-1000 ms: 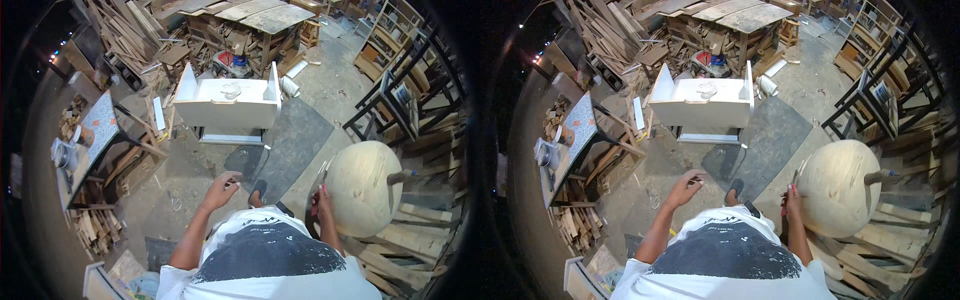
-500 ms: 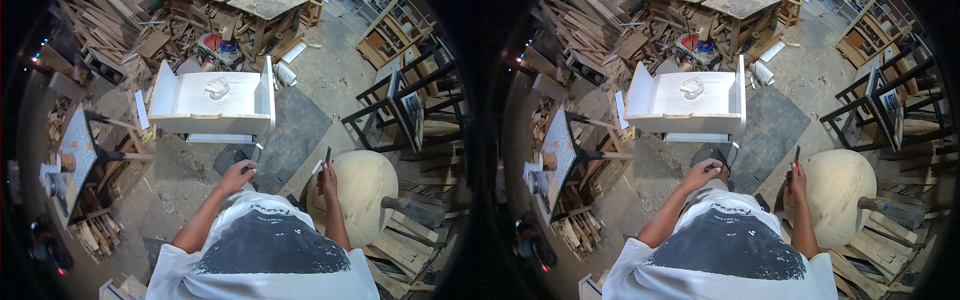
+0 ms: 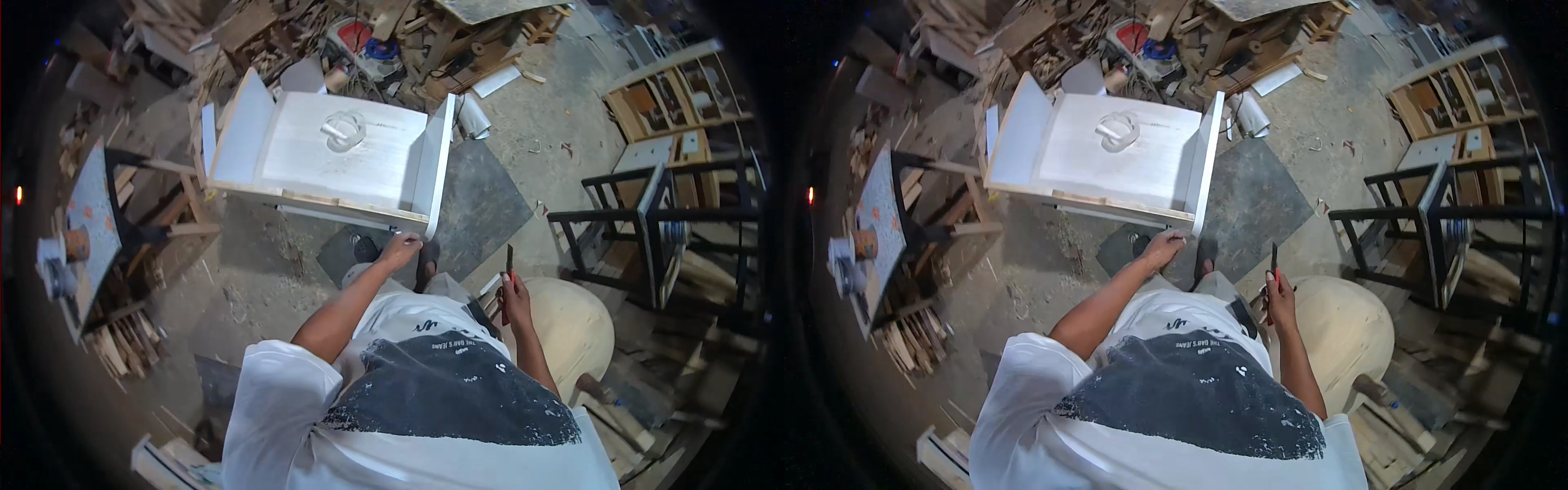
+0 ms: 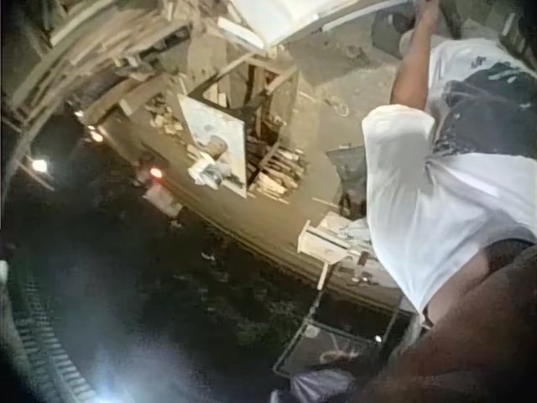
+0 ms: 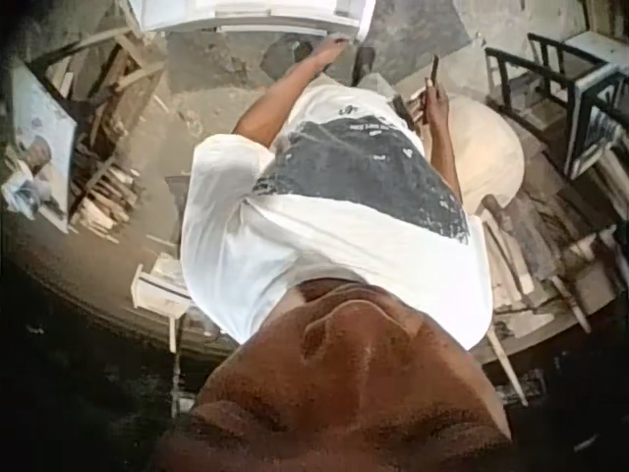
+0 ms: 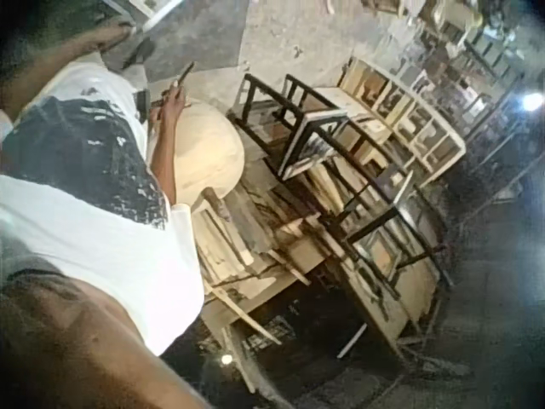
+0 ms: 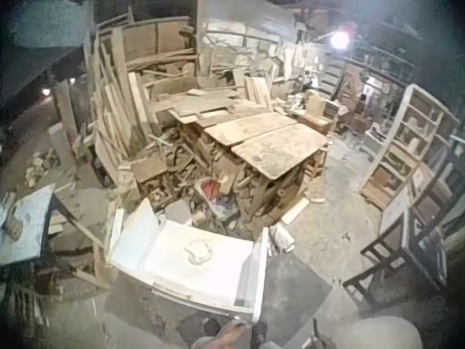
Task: Applying white edge banding to a wooden drawer and trimming it with a utility knife.
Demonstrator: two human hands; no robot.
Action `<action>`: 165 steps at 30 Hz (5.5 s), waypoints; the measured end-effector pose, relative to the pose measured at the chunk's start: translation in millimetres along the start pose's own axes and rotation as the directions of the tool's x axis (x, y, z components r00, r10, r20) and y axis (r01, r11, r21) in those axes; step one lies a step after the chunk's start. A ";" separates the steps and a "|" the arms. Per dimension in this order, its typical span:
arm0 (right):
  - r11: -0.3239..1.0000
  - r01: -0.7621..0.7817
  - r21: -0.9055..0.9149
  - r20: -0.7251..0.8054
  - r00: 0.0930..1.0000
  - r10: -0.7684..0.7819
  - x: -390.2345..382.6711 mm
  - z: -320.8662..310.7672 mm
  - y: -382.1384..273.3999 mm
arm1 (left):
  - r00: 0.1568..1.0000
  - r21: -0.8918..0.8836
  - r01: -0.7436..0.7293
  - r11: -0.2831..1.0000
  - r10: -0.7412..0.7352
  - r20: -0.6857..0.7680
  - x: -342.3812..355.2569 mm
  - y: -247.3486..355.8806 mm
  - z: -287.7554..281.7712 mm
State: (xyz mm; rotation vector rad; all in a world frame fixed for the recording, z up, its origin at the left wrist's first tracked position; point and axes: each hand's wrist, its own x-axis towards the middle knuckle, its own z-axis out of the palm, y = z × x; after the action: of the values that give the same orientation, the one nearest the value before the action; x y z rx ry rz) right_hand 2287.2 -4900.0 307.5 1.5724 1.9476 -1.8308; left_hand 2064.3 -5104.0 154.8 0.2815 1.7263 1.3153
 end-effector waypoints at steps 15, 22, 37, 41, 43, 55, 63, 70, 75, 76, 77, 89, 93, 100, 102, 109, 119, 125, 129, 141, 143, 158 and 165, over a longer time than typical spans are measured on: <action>0.258 0.783 -0.566 0.775 0.612 -0.158 127.3 57.8 -113.1 | 0.839 -0.200 -0.023 0.980 -0.089 -0.536 38.2 -16.2 85.7; -0.129 0.883 -0.452 0.889 0.457 0.014 125.7 114.1 -130.1 | 0.780 -0.232 0.007 0.973 -0.150 -0.607 38.0 -12.0 95.1; -0.323 0.839 -0.437 0.862 0.493 0.114 128.2 136.2 -123.3 | 0.784 -0.199 0.022 0.980 -0.140 -0.604 37.3 -10.1 89.6; -0.360 0.828 -0.431 0.859 0.499 0.118 125.1 138.8 -120.6 | 0.774 -0.178 0.043 0.983 -0.145 -0.616 46.4 -20.6 93.6; -0.370 0.821 -0.434 0.852 0.508 0.127 123.2 138.9 -120.1 | 0.760 -0.164 0.009 0.986 -0.114 -0.640 50.1 -24.8 96.4; -0.386 0.821 -0.422 0.858 0.499 0.122 125.5 140.2 -118.1 | 0.784 -0.298 -0.040 0.954 -0.156 -0.601 73.7 -47.6 109.6; -0.389 0.826 -0.407 0.856 0.494 0.153 144.2 140.7 -100.6 | 0.809 -0.484 -0.036 0.874 -0.259 -0.527 79.0 -54.5 110.5; -0.462 0.836 -0.298 0.827 0.468 0.313 153.7 121.7 -87.6 | 0.759 -0.659 0.163 0.734 -0.520 -0.392 53.6 -93.7 113.8; -0.074 0.890 -0.449 0.847 0.451 0.281 141.2 90.7 -103.9 | 0.833 -0.741 -0.044 0.671 -0.385 -0.398 -18.1 -26.2 84.7; 0.134 0.857 -0.498 0.851 0.453 0.266 133.4 90.8 -114.7 | 0.841 -0.703 -0.087 0.705 -0.326 -0.431 -35.2 -8.0 77.7; 0.339 0.790 -0.512 0.858 0.447 0.253 125.8 93.5 -123.9 | 0.842 -0.662 -0.131 0.738 -0.269 -0.467 -52.3 8.1 72.4; 0.755 0.604 -0.255 0.966 0.192 0.172 -6.4 207.2 -201.8 | 0.672 -0.321 -0.429 0.844 0.061 -0.738 -201.1 130.0 7.4; 0.815 0.575 -0.074 0.997 0.052 0.054 -58.4 254.3 -218.2 | 0.660 -0.322 -0.453 0.832 0.070 -0.748 -244.8 125.9 -33.2; 0.735 0.674 -0.072 0.997 0.051 0.051 -114.8 352.0 -226.4 | 0.633 -0.271 -0.461 0.845 0.099 -0.768 -322.4 113.5 -126.2; 0.735 0.677 -0.042 0.999 0.044 0.016 -142.4 378.0 -239.0 | 0.630 -0.294 -0.484 0.824 0.094 -0.771 -339.6 111.2 -154.2; 0.595 0.795 0.114 0.973 0.031 -0.228 -190.9 464.1 -301.3 | 0.683 -0.224 -0.413 0.883 0.138 -0.717 -378.3 112.7 -266.6; 0.617 0.760 0.202 0.537 0.442 -0.719 -25.4 579.4 -414.5 | 0.789 -0.132 -0.097 0.987 -0.005 -0.614 -381.5 49.0 -471.2; 0.615 0.768 -0.178 0.184 0.640 -0.746 156.3 493.5 -377.2 | 0.896 -0.035 0.087 0.996 -0.093 -0.434 -356.5 14.9 -580.4; 0.776 0.506 -0.377 -0.171 0.785 -0.595 157.1 371.0 -319.5 | 0.951 0.125 0.160 0.979 -0.119 -0.284 -309.2 -19.0 -654.2; 0.968 -0.133 -0.211 -0.798 0.596 -0.092 33.4 194.8 -111.4 | 0.997 0.769 0.074 0.635 -0.028 -0.073 -132.3 -20.2 -737.9; 0.978 -0.134 -0.160 -0.818 0.572 -0.056 41.5 171.1 -80.7 | 0.995 0.785 0.092 0.613 -0.016 -0.103 -112.1 -19.7 -736.5; 0.947 -0.016 0.321 -0.539 0.819 0.197 110.3 210.5 -21.5 | 0.912 0.498 0.096 0.862 0.124 -0.390 -114.1 -48.2 -768.8; 0.945 -0.039 0.324 -0.487 0.850 0.202 132.7 221.1 0.4 | 0.831 0.248 0.201 0.948 -0.031 -0.556 -132.6 -26.7 -753.0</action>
State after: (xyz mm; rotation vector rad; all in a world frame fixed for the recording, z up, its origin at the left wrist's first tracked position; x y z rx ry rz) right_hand 2096.4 -4987.2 157.5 2.4430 1.7177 -1.8641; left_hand 1570.2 -5685.8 207.6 -0.0500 2.3952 1.1006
